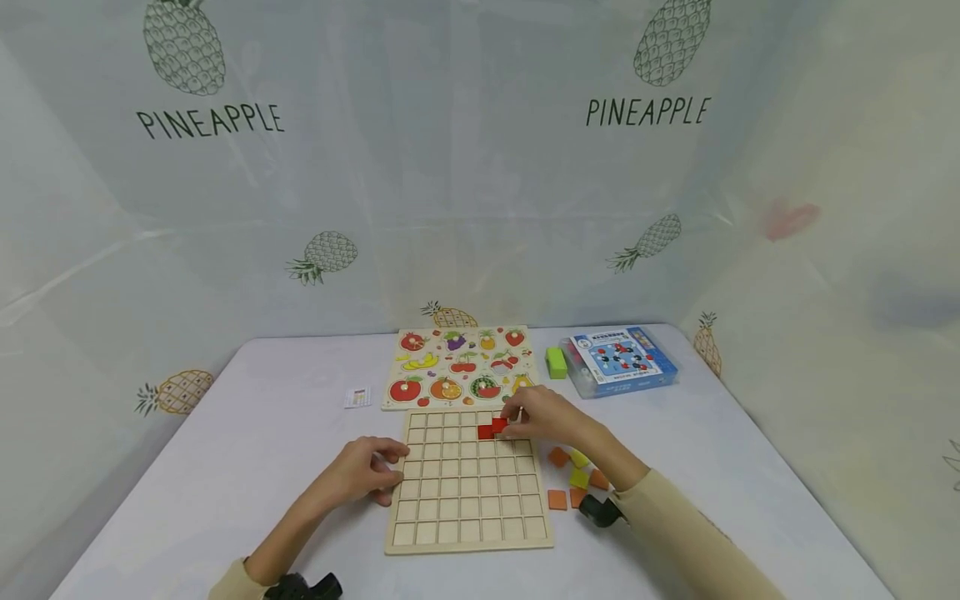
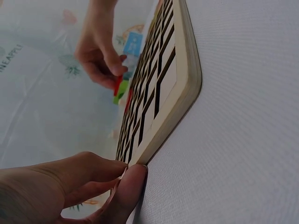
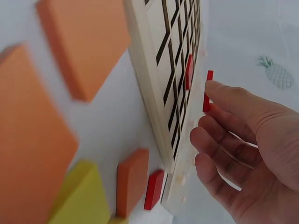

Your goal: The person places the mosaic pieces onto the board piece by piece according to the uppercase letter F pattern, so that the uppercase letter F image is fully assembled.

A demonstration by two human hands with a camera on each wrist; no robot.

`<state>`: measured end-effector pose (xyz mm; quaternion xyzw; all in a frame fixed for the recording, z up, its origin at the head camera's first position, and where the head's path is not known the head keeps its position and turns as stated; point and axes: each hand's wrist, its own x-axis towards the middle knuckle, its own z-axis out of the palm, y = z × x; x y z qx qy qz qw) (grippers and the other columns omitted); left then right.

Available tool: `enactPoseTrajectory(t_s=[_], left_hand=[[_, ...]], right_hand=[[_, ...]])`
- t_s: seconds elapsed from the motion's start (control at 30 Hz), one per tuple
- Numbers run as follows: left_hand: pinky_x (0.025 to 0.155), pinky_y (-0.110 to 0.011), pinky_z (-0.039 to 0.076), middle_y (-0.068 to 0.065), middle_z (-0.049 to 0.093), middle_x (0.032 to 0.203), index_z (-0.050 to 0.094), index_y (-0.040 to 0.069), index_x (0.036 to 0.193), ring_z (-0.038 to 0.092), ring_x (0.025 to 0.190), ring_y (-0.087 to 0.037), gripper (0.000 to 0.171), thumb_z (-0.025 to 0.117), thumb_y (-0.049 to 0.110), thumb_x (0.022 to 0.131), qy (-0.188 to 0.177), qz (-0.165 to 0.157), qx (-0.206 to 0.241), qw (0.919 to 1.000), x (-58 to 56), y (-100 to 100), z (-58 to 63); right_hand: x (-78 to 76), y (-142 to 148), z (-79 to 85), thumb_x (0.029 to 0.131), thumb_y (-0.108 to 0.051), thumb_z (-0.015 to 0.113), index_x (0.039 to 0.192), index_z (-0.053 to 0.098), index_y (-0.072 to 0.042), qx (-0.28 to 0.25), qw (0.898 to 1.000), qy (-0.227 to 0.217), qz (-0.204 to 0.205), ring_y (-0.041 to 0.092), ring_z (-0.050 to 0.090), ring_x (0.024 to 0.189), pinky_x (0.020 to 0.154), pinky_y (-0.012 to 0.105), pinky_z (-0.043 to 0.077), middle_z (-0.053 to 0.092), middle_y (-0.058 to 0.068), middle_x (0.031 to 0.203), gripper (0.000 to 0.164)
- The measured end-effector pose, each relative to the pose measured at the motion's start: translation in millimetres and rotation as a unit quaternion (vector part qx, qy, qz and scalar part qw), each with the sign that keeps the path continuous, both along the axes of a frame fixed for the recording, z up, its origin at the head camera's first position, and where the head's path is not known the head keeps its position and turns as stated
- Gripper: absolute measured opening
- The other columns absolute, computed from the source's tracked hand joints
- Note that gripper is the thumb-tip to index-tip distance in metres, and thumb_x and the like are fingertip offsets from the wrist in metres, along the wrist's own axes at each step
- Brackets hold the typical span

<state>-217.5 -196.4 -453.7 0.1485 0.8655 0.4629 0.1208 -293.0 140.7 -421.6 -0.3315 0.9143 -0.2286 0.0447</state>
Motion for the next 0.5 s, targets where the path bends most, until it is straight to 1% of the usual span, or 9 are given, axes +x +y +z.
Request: enactPoseTrajectory(t_s=[0.13, 0.23, 0.37, 0.5], left_hand=[[0.050, -0.028, 0.062, -0.017, 0.059, 0.102, 0.063, -0.005, 0.120, 0.066, 0.062, -0.018, 0.039, 0.072, 0.001, 0.082, 0.001, -0.002, 0.003, 1.0000, -0.7, 0, -0.6], [0.051, -0.028, 0.063, -0.017, 0.059, 0.102, 0.063, -0.005, 0.120, 0.067, 0.062, -0.018, 0.039, 0.071, 0.001, 0.082, 0.002, -0.003, 0.005, 1.0000, -1.5, 0, -1.7], [0.051, -0.029, 0.063, -0.017, 0.059, 0.102, 0.063, -0.005, 0.120, 0.067, 0.064, -0.018, 0.039, 0.071, 0.001, 0.082, 0.002, -0.001, 0.007, 1.0000, -2.4, 0, -2.6], [0.051, -0.028, 0.063, -0.016, 0.060, 0.103, 0.063, -0.005, 0.120, 0.067, 0.063, -0.018, 0.039, 0.072, 0.002, 0.082, -0.002, 0.005, 0.010, 0.9999, -2.6, 0, -2.7]], right_hand=[[-2.8, -9, -2.7, 0.086, -0.025, 0.076, 0.101, 0.074, -0.010, -0.004, 1.000, 0.005, 0.018, 0.016, 0.062, 0.080, 0.065, 0.017, 0.052, 0.069, 0.000, 0.092, 0.021], [-3.9, -16, -4.6, 0.086, -0.025, 0.075, 0.101, 0.073, -0.010, -0.003, 1.000, 0.006, 0.023, 0.013, 0.061, 0.080, 0.065, 0.016, 0.052, 0.069, -0.001, 0.093, 0.021], [-5.6, -24, -6.7, 0.087, -0.026, 0.074, 0.101, 0.074, -0.011, 0.002, 1.000, 0.006, 0.025, 0.007, 0.058, 0.075, 0.063, 0.015, 0.051, 0.069, -0.003, 0.090, 0.020], [-7.8, -30, -6.7, 0.088, -0.025, 0.074, 0.102, 0.074, -0.011, -0.003, 1.000, 0.004, 0.030, 0.005, 0.057, 0.073, 0.064, 0.015, 0.052, 0.070, -0.003, 0.090, 0.020]])
